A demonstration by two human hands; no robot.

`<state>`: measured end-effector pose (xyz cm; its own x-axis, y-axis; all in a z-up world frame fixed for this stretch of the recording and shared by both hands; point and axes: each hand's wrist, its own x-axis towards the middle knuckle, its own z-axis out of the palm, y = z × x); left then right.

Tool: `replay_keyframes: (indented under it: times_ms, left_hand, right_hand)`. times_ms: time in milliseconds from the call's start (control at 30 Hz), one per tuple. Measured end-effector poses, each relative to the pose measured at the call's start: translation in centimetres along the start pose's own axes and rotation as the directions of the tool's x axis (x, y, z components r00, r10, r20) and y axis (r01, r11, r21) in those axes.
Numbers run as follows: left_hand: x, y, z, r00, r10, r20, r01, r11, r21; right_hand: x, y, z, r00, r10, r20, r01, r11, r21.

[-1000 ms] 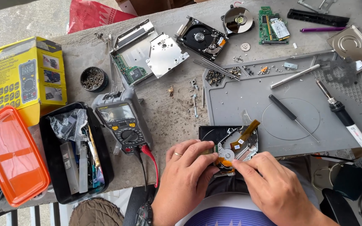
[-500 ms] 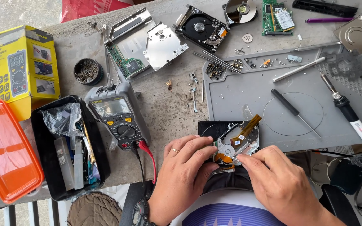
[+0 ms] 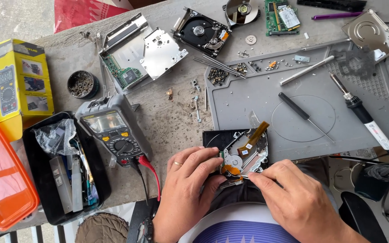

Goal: Carefully detaching or stripping a ribbon cable from an electronic component using hands and a precision tool

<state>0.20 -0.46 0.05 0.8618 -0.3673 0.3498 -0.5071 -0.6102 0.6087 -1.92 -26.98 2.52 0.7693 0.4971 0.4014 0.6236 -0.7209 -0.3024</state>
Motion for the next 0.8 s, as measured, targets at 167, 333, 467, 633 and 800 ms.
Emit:
replay_keyframes:
  times_ms: [167, 333, 467, 633, 800]
  left_hand:
    - [0.0, -0.1, 0.1, 1.0, -0.003, 0.003, 0.003, 1.0, 0.006]
    - [0.1, 0.0, 0.0, 1.0, -0.004, -0.001, 0.004, 1.0, 0.001]
    - [-0.4, -0.1, 0.0, 0.998, 0.01, 0.057, -0.013, 0.998, 0.061]
    - [-0.5, 0.8, 0.3, 0.984, 0.097, 0.146, -0.125, 0.973, 0.194]
    - [-0.5, 0.8, 0.6, 0.991, 0.057, 0.119, -0.084, 0.969, 0.233]
  right_hand:
    - [0.0, 0.5, -0.2, 0.999, 0.018, -0.028, -0.017, 1.0, 0.006]
    - [0.3, 0.2, -0.3, 1.0, 0.005, -0.018, -0.005, 1.0, 0.006]
    - [0.3, -0.1, -0.2, 0.999, 0.017, -0.031, -0.016, 0.999, 0.042]
    - [-0.2, -0.1, -0.2, 0.999, 0.031, -0.014, -0.031, 0.999, 0.036]
    - [-0.6, 0.8, -0.6, 0.997, 0.08, -0.002, -0.08, 0.996, 0.048]
